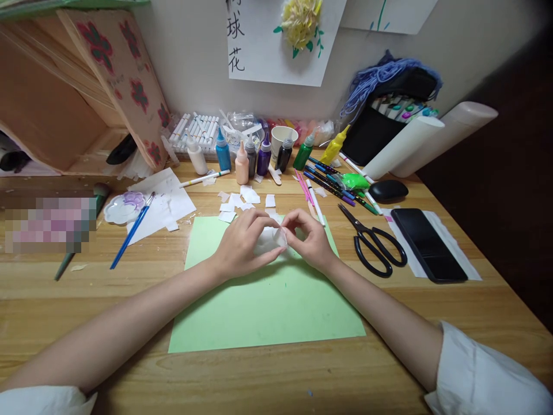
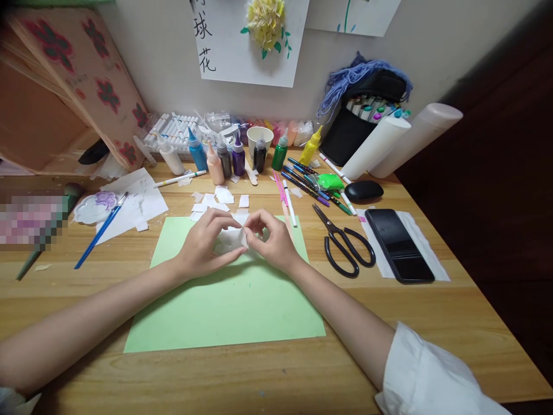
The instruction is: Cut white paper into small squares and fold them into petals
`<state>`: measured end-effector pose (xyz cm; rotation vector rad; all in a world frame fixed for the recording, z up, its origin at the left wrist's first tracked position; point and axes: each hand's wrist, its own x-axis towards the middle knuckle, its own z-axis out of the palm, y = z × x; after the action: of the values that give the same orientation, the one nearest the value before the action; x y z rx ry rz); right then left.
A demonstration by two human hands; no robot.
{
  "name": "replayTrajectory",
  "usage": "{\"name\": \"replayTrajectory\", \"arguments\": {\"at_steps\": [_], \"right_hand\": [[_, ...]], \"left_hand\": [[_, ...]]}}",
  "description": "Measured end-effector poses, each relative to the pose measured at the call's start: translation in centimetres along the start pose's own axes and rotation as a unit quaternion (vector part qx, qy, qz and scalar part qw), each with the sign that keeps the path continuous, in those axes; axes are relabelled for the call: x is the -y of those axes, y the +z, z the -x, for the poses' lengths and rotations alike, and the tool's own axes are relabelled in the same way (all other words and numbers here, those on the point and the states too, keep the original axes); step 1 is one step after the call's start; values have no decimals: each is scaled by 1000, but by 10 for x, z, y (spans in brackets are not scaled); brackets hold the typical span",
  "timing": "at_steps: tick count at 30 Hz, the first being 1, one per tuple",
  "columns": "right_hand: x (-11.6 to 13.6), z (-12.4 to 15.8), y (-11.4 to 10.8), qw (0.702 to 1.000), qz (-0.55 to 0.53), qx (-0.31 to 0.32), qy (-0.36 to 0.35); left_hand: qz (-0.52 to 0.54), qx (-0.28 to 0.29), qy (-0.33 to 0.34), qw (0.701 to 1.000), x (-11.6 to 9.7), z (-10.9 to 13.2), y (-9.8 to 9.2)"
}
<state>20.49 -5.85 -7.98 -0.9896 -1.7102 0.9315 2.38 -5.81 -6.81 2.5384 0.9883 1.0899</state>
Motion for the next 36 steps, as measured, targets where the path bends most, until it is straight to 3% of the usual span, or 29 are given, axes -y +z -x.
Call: {"name": "replayTrajectory", "arguments": {"at_steps": [7,26,36], "right_hand": [[3,-1,-1,999,-2,34,2],[3,2,0,998,23,-11,-56],[3,1,-2,998,41,6,-57]], "left_hand": [[14,-28,11,999,1,1,2],[41,-37,8,998,2,1,0],[59,-45,17,997,3,2,2]]}}
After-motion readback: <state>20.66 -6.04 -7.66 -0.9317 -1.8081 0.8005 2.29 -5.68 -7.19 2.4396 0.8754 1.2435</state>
